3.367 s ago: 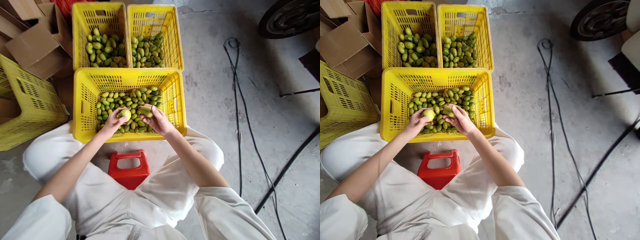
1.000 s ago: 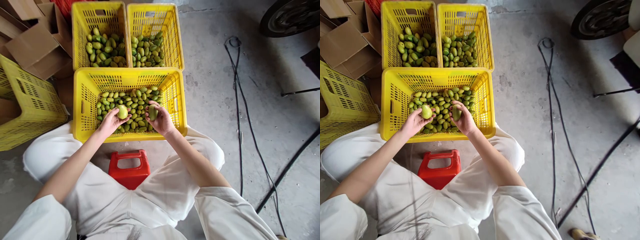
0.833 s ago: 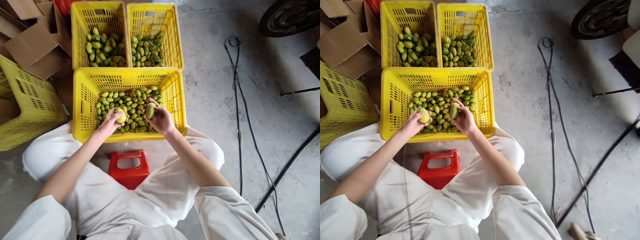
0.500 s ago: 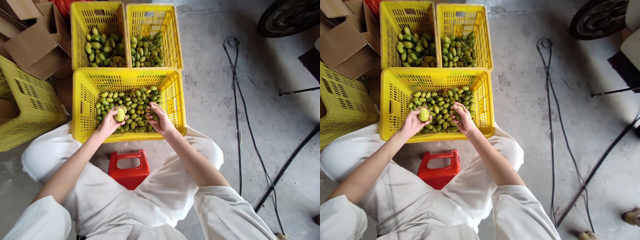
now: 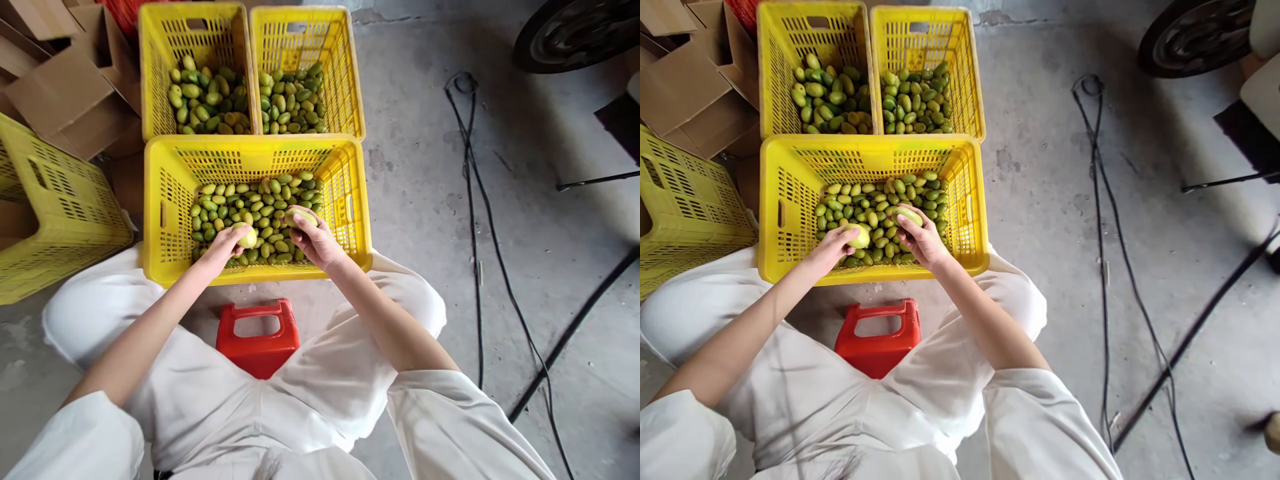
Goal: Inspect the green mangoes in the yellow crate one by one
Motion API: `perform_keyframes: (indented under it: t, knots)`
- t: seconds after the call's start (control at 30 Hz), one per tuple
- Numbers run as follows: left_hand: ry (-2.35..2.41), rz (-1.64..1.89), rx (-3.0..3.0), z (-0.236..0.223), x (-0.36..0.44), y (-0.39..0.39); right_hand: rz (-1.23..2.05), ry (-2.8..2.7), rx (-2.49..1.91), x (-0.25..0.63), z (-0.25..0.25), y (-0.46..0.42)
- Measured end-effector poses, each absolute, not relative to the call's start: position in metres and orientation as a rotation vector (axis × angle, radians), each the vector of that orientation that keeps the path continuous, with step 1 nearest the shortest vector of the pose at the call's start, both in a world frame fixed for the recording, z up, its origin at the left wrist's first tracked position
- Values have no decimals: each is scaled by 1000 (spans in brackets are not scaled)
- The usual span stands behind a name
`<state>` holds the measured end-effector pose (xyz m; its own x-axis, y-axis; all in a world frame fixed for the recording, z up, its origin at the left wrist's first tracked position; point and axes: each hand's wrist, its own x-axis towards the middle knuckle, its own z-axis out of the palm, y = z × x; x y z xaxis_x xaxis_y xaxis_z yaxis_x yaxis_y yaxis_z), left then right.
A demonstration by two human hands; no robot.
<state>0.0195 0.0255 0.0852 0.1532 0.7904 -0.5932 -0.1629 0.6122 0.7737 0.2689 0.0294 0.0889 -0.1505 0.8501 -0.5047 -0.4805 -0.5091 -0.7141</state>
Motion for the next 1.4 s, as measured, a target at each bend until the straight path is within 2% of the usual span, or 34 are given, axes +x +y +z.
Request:
perform_keyframes:
  t: [0.2,0.37,0.77,1.17,1.4]
  knots:
    - [1245,781,419,84,17,30,1877,-610,-1192,269,95,29]
    - [1249,741,327,94,20,32,1981,-468,-1324,266,100,32]
    - [1121,721,249,101,19,32,1920,-468,-1267,264,99,29]
    - [1156,886,408,102,22,26,2052,-338,-1413,266,92,31]
    - [1130,845,518,107,21,29,1988,-326,-1368,265,86,29]
